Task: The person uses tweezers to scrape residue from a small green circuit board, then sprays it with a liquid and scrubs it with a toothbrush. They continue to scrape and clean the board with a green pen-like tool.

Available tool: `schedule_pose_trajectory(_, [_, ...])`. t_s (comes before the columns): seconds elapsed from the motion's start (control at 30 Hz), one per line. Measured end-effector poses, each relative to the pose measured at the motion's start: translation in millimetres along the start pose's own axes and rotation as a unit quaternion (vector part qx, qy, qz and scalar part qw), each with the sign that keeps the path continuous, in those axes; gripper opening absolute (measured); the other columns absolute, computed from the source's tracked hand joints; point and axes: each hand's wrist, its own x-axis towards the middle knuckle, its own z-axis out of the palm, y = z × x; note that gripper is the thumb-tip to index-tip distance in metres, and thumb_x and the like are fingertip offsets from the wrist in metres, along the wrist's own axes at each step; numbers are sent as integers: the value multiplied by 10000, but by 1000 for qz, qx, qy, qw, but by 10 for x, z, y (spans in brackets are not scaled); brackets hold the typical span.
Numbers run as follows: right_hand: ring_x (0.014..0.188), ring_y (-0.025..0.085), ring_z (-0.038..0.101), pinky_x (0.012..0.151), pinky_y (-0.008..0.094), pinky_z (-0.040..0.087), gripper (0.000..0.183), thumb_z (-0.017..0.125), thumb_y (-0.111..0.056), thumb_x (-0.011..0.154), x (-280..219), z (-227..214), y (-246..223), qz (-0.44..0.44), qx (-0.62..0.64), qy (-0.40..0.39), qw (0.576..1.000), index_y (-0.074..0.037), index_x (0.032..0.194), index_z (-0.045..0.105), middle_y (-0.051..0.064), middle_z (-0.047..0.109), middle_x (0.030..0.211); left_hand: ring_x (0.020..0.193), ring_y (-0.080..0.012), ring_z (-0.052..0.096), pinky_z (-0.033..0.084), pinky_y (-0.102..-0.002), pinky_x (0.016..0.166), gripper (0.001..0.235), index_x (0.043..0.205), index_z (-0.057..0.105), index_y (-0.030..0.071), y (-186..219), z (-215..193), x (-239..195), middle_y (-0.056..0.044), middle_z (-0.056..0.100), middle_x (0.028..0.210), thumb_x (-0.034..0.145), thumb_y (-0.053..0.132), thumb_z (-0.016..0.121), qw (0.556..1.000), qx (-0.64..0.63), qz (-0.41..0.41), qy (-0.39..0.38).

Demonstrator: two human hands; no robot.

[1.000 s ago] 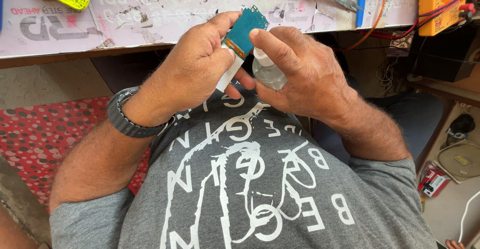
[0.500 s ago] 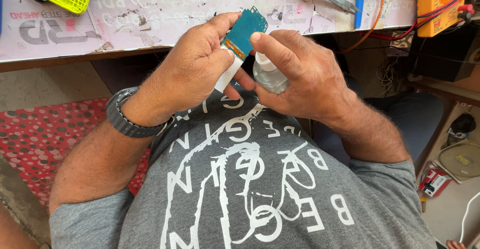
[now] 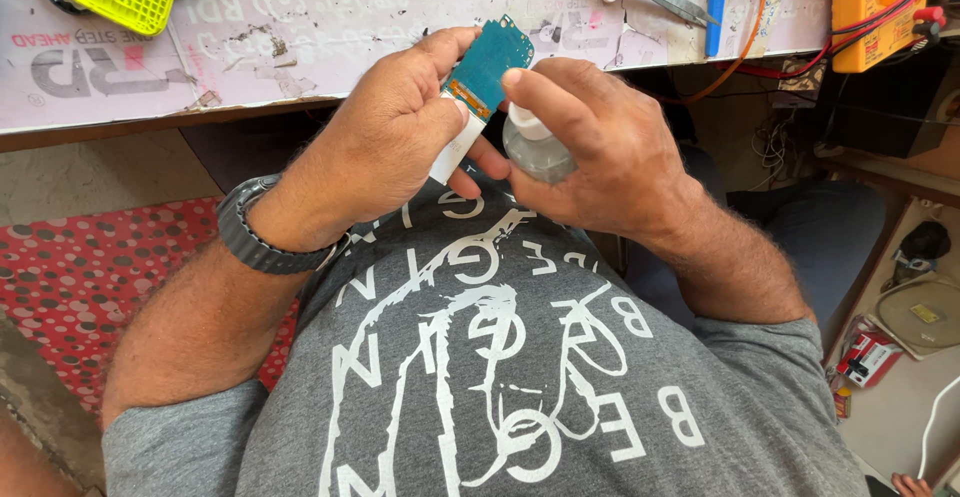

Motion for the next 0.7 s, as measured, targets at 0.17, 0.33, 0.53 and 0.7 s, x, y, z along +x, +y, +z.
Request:
schedule_pose_trajectory(0.17, [1061, 328, 704, 802, 387, 618, 860, 912, -132, 806, -55, -217, -25, 19, 26, 16, 999, -123, 1491, 392, 191, 620, 1259, 833, -216, 766, 669, -279, 615, 565, 1507, 391, -18, 43, -30, 16, -168, 653, 1304, 944, 15, 401, 1000, -26, 3, -17])
schedule_pose_trajectory(0.33, [1046, 300, 705, 838, 396, 620, 838, 918, -154, 842, -66, -233, -20, 15, 2, 2, 1000, -121, 1497, 396, 169, 632, 1229, 825, -209, 774, 667, -288, 596, 549, 1492, 397, -25, 27, -1, 62, -154, 659, 1287, 945, 14, 397, 1000, -5, 3, -24])
schedule_pose_trajectory(0.53, [1041, 307, 699, 813, 408, 612, 835, 896, -170, 802, -44, -97, -58, 14, -47, -23, 999, -125, 1490, 425, 146, 628, 1224, 822, -178, 779, 656, -265, 585, 549, 1500, 402, -18, -10, 58, 86, -139, 691, 1189, 955, 49, 390, 999, 35, 12, 0])
schedule_pose_trajectory(0.7, [996, 308, 695, 768, 410, 599, 819, 900, -183, 790, -59, -60, -25, 21, -49, -43, 998, -123, 1463, 436, 142, 622, 1209, 804, -154, 776, 654, -249, 582, 543, 1488, 434, -6, 13, 94, 80, -115, 720, 1105, 954, 83, 386, 998, 67, 2, 10])
